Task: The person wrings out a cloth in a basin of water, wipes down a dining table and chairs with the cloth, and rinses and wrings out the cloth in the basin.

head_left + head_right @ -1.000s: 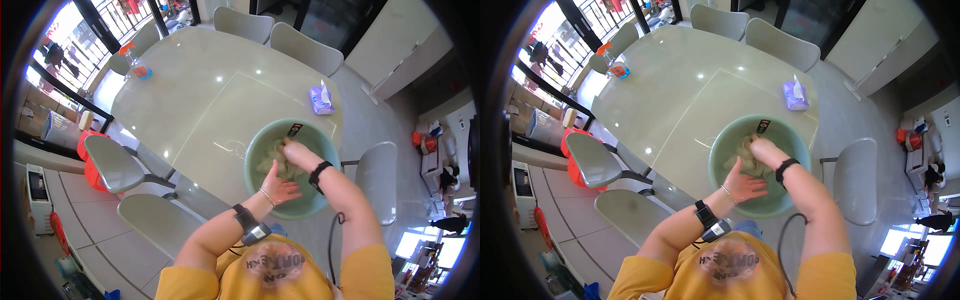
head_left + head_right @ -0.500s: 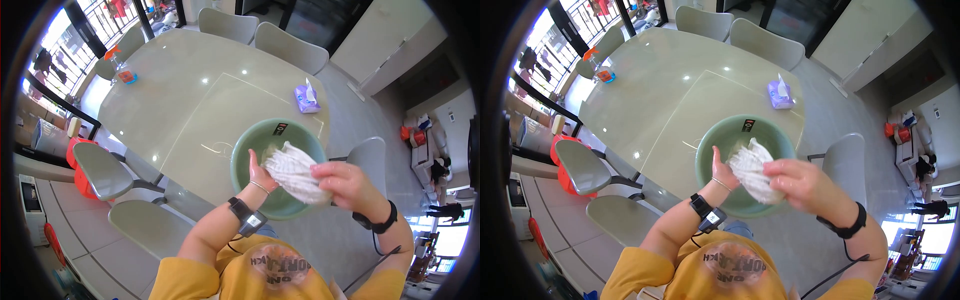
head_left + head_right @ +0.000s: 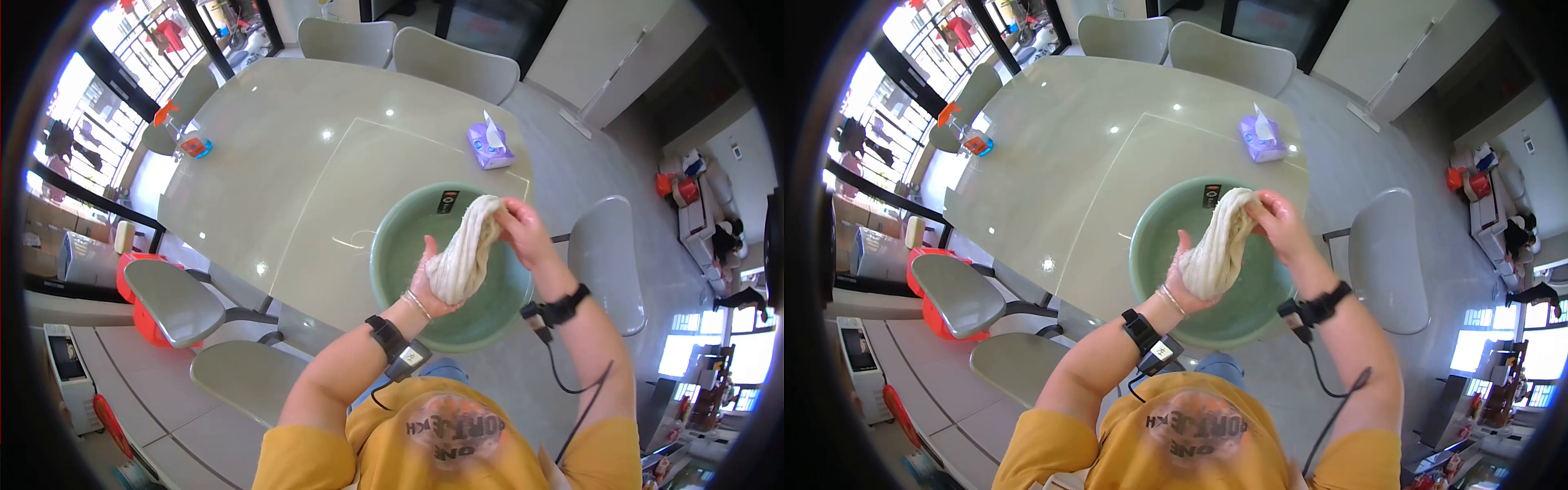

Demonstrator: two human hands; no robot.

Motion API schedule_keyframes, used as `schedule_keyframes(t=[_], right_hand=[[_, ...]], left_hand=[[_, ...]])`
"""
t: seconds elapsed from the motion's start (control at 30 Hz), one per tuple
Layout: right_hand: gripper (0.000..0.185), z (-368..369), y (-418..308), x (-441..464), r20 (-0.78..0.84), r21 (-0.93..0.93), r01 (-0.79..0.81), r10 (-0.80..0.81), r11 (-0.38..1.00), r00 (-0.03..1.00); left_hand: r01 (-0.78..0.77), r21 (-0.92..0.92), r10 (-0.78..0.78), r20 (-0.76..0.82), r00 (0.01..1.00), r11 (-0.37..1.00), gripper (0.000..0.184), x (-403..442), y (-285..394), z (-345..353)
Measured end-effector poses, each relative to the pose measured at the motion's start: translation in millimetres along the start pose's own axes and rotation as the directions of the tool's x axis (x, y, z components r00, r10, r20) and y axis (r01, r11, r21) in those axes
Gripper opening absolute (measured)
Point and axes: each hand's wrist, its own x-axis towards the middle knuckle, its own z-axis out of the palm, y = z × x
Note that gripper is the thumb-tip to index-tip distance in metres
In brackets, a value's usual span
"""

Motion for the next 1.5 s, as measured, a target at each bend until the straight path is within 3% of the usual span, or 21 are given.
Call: schedule_keyframes(t=[0.07,0.17,0.27,0.37,0.5,0.6,0.7,0.73,0.83,0.87,0.97,1.07,1.1,1.17,1.27,1.37,1.47,1.5], right_hand=[[0.024,-6,56,25,-0.099,0.089,-0.053,0.062,0.995,0.993],[0.038,8,99,27,-0.138,0.226,-0.107,0.140,0.968,0.980],[0.059,34,92,1,-0.120,0.686,-0.052,0.184,0.726,0.976],[0.076,56,98,-28,-0.056,0.806,0.111,-0.113,0.582,0.992],[0.080,73,63,-26,0.042,0.918,0.023,-0.155,0.395,0.987],[0.081,54,48,-18,0.058,0.855,-0.026,-0.045,0.518,0.997],[0.072,36,44,-8,0.029,0.527,-0.002,-0.015,0.850,0.999],[0.046,31,50,2,0.023,0.540,0.018,-0.036,0.841,0.999],[0.030,28,51,16,-0.086,0.383,-0.098,0.142,0.919,0.986],[0.023,28,48,20,-0.104,0.346,-0.150,0.196,0.926,0.975],[0.025,23,57,36,-0.013,0.183,-0.221,0.227,0.958,0.974],[0.028,31,48,39,-0.055,-0.049,-0.261,0.259,0.964,0.964],[0.029,29,53,41,-0.051,-0.141,-0.236,0.231,0.961,0.972],[0.032,23,71,48,-0.034,-0.320,-0.178,0.177,0.931,0.984],[0.032,23,76,48,-0.017,-0.621,-0.012,0.002,0.784,1.000],[0.038,33,61,39,0.016,-0.729,0.070,-0.085,0.681,0.996],[0.046,33,49,25,0.166,-0.646,0.263,-0.204,0.717,0.965],[0.051,31,43,20,0.111,-0.349,0.159,-0.128,0.924,0.986]], left_hand=[[0.025,0.126,-0.021,-0.030,0.999,0.992,0.058,3,3,4],[0.072,0.101,-0.059,-0.125,0.990,0.992,0.056,3,5,-2],[0.038,0.097,-0.038,0.002,0.999,0.995,0.054,-4,-8,14],[0.017,0.027,-0.019,0.100,0.995,0.999,0.055,-2,-30,42],[-0.038,0.086,0.028,0.115,0.993,0.996,0.061,-6,-45,56],[0.069,-0.147,-0.045,0.158,0.986,0.987,0.073,-15,-39,29],[0.207,-0.109,-0.196,0.107,0.975,0.972,0.084,-21,-20,13],[0.189,0.022,-0.190,0.032,0.981,0.982,0.088,-21,-14,13],[0.202,0.398,-0.166,-0.123,0.978,0.895,0.084,-11,8,6],[0.175,0.530,-0.036,-0.262,0.964,0.830,0.075,-9,7,5],[0.159,0.819,0.218,-0.325,0.920,0.551,0.059,3,2,16],[0.270,0.915,0.321,-0.363,0.875,0.298,0.051,11,-2,27],[0.308,0.943,0.409,-0.332,0.850,0.124,0.055,15,-1,18],[0.396,0.892,0.556,-0.218,0.802,-0.220,0.064,26,5,-7],[0.641,0.640,0.663,-0.263,0.701,-0.424,0.083,27,-15,19],[0.463,0.546,0.624,0.147,0.767,-0.698,0.091,16,-24,2],[0.401,0.780,0.590,-0.050,0.806,-0.481,0.082,2,-16,21],[0.273,0.938,0.488,-0.141,0.861,-0.212,0.077,-3,-9,22]])
